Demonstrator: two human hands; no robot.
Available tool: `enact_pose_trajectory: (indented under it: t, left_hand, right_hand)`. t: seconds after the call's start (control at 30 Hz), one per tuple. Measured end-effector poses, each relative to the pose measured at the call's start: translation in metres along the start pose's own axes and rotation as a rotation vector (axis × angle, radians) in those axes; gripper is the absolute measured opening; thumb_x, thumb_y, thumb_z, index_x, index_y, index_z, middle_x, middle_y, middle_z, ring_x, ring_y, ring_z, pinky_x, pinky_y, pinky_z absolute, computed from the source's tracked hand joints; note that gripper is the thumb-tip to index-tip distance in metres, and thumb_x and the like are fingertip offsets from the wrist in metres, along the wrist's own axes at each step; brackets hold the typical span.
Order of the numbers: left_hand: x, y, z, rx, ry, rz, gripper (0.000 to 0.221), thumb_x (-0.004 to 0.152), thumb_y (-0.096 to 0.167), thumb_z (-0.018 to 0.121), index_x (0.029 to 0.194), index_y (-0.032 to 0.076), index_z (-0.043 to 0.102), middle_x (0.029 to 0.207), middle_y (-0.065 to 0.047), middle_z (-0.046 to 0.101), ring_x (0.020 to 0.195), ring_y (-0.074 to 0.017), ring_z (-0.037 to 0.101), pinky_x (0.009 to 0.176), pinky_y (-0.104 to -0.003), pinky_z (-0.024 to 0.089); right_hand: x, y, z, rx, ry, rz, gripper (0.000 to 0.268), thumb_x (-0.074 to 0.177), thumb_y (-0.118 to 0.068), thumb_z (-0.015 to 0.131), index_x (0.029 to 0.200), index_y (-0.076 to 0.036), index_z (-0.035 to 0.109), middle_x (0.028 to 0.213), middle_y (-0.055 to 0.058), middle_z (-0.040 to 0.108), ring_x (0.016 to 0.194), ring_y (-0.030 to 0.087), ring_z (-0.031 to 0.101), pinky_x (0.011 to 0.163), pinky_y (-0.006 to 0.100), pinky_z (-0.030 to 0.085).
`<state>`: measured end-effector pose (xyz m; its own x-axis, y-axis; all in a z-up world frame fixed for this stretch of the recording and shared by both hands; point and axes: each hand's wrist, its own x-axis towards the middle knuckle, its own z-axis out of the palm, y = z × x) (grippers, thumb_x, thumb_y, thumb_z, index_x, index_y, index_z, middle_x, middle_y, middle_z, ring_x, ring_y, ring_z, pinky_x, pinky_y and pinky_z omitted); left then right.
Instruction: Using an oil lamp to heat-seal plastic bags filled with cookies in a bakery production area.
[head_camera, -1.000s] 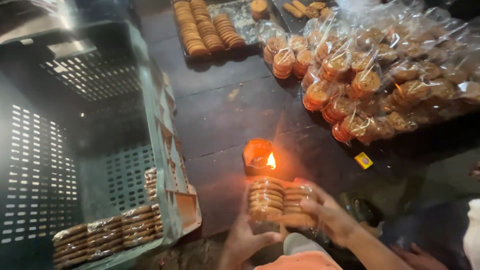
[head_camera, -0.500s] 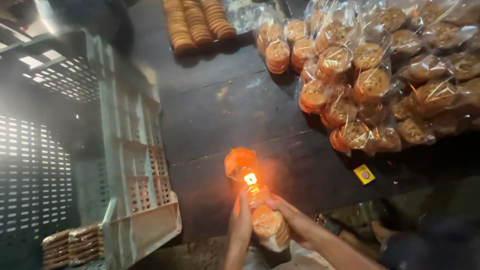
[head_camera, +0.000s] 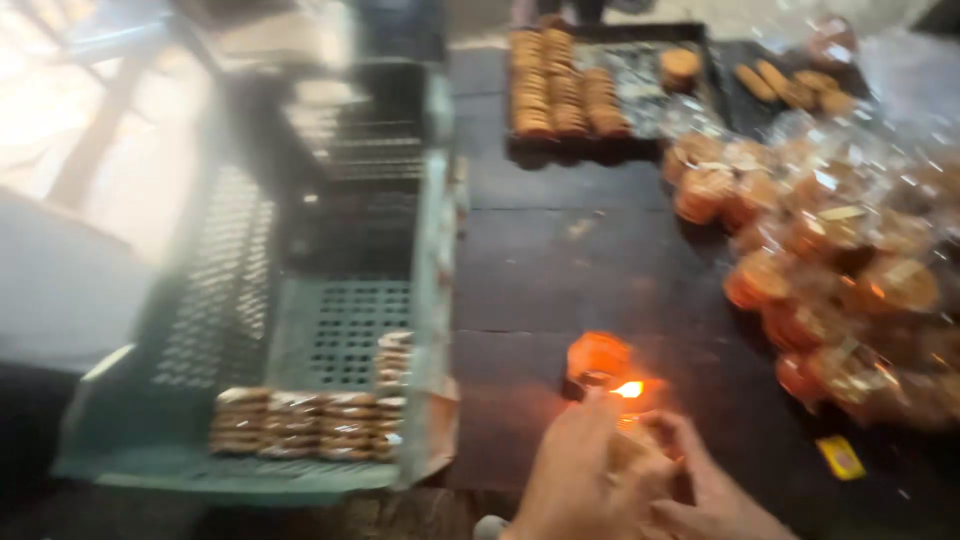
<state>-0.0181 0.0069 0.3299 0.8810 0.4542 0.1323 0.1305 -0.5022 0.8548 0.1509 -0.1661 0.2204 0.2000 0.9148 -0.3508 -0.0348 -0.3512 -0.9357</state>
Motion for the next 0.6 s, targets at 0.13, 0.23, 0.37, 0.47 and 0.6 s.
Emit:
enact_pose_trajectory:
  t: [0.13,0.23,0.37,0.47,0.6]
  left_hand:
    - [-0.037,-0.01,-0.08,0.271,0.134,0.174,0.072,0.092,0.034,0.067,0.15,-0.002,0.043,0.156,-0.023,0.045,0.155,-0.0374,0.04,0.127,-0.051,0.031]
    - [-0.078,-0.04,-0.164,0.537,0.438,0.199,0.077,0.097,0.027,0.064,0.161,-0.004,0.036,0.168,-0.025,0.037,0.16,-0.0391,0.039,0.13,-0.052,0.031]
    - [-0.114,-0.086,-0.256,0.643,0.903,-0.127,0.066,0.095,0.035,0.064,0.145,-0.004,0.047,0.142,-0.025,0.057,0.14,-0.0415,0.05,0.115,-0.052,0.04]
    - [-0.121,-0.103,-0.263,0.7,0.979,-0.257,0.062,0.091,0.041,0.067,0.133,-0.003,0.057,0.125,-0.024,0.066,0.125,-0.04,0.059,0.105,-0.05,0.045]
    - [-0.123,-0.101,-0.268,0.678,0.981,-0.296,0.055,0.086,0.044,0.071,0.121,0.0,0.069,0.111,-0.02,0.074,0.11,-0.0357,0.068,0.096,-0.045,0.05]
  right_hand:
    - [0.039,-0.189,0.082,0.061,-0.004,-0.125,0.114,0.069,-0.018,0.09,0.158,-0.021,0.018,0.155,0.011,0.046,0.137,0.024,0.048,0.105,0.044,0.046]
    - [0.085,-0.262,0.14,0.011,-0.046,-0.416,0.115,0.069,-0.011,0.092,0.161,-0.01,0.023,0.154,0.017,0.047,0.136,0.029,0.05,0.103,0.046,0.045]
    - [0.184,-0.311,0.22,-0.606,0.03,-0.664,0.099,0.067,-0.036,0.087,0.146,-0.008,0.034,0.13,0.017,0.052,0.119,0.029,0.058,0.1,0.043,0.052]
    - [0.248,-0.289,0.259,-1.069,-0.157,-0.453,0.098,0.069,-0.05,0.085,0.145,-0.011,0.037,0.119,0.021,0.054,0.109,0.036,0.06,0.093,0.048,0.052]
    - [0.302,-0.232,0.275,-1.445,-0.459,-0.128,0.105,0.07,-0.041,0.081,0.156,-0.014,0.028,0.133,0.029,0.048,0.117,0.044,0.058,0.097,0.049,0.051]
